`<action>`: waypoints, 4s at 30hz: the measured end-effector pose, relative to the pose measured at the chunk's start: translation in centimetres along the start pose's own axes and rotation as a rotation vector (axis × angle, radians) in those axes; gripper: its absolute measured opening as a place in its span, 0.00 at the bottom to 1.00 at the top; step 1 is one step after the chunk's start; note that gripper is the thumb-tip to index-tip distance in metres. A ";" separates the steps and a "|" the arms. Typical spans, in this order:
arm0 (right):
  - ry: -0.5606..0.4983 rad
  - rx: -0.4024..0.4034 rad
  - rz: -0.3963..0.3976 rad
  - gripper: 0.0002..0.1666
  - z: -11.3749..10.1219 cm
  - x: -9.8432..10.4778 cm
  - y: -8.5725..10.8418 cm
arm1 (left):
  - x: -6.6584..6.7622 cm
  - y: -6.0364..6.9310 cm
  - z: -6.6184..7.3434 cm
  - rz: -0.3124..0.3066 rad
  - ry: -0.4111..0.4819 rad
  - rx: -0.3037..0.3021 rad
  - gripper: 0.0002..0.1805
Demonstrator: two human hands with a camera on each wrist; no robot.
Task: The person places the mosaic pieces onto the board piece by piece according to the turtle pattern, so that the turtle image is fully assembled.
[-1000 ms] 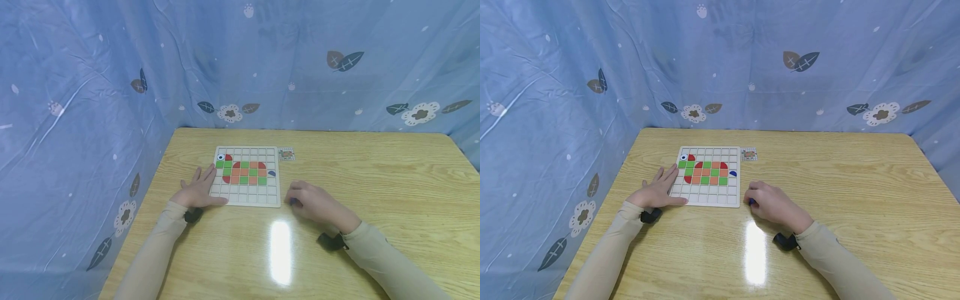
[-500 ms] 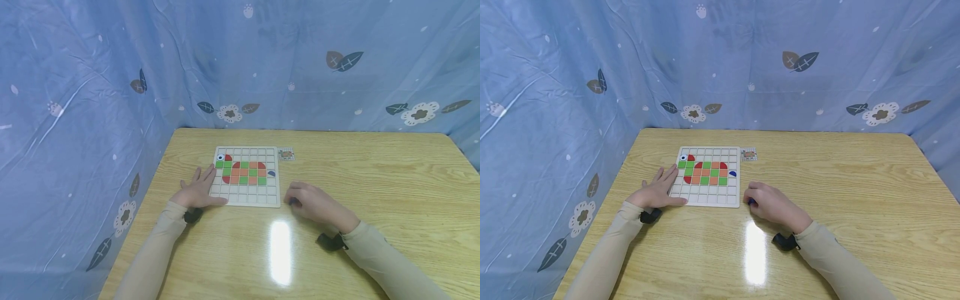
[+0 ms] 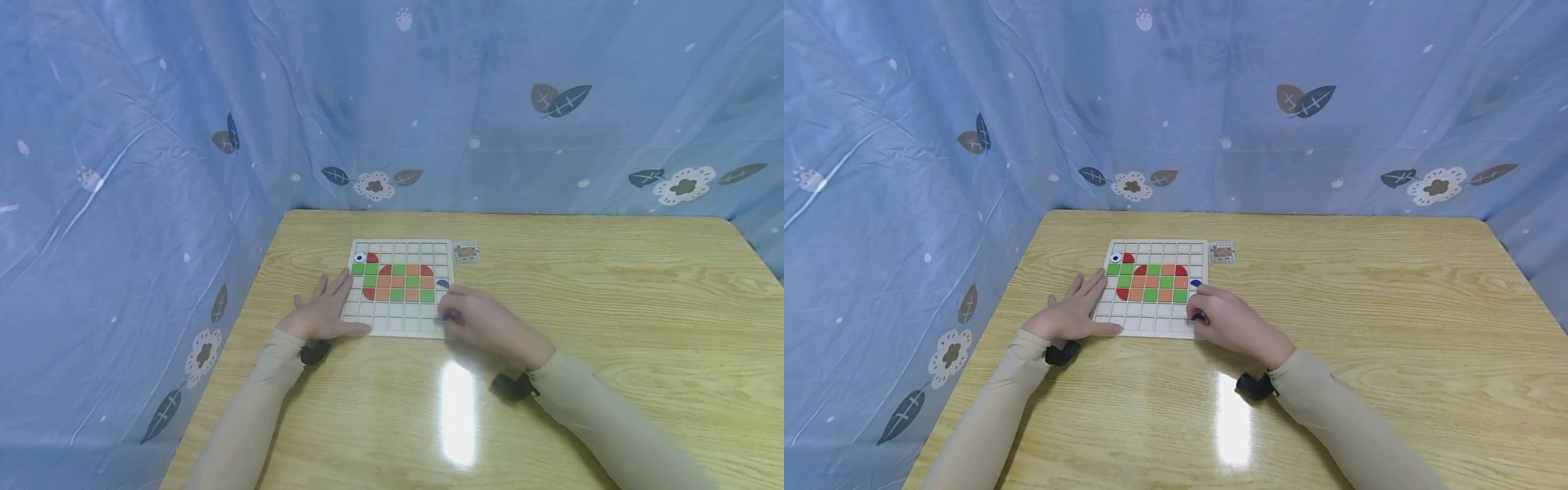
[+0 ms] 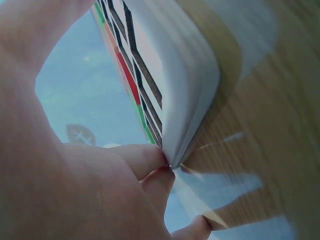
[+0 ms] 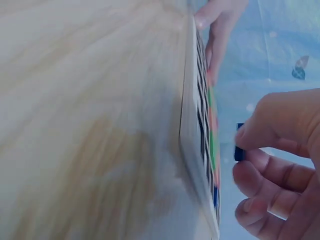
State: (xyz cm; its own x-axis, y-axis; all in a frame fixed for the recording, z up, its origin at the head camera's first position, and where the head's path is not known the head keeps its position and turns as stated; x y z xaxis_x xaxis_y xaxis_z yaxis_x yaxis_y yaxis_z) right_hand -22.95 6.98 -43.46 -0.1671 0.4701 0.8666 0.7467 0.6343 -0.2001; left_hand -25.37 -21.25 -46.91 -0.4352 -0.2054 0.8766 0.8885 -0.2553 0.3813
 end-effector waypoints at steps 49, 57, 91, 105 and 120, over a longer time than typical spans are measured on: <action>-0.091 -0.067 -0.181 0.13 -4.7 -6.6 -10.5 | -0.1 -0.2 0.0 -0.016 -0.020 0.003 0.67; -0.091 -0.021 -0.164 0.13 -4.7 -6.6 -10.3 | -0.1 0.0 0.0 -0.016 -0.014 0.004 0.67; -0.014 -0.179 -0.011 0.11 1.9 2.5 1.2 | 0.1 0.1 0.2 -0.007 0.001 0.002 0.67; 0.056 -0.199 -0.021 0.12 3.8 4.1 4.8 | 0.1 0.1 0.1 -0.004 0.006 0.005 0.67; 0.065 -0.158 -0.076 0.14 3.9 2.4 6.0 | 0.1 0.2 0.1 -0.005 0.003 0.002 0.67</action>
State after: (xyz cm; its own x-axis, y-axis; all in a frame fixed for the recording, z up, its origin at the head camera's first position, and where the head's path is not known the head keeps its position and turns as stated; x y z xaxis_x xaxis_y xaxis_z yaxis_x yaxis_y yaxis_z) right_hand -21.35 14.30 -44.37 -0.1889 0.3800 0.9055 0.8263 0.5597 -0.0625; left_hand -25.23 -21.21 -46.72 -0.4397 -0.2073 0.8739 0.8868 -0.2543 0.3859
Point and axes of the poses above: each hand's wrist, its own y-axis away from the middle knuckle, its own x-axis out of the back of the hand, z = x × y, the point moved 6 cm from there along -y, towards the middle knuckle
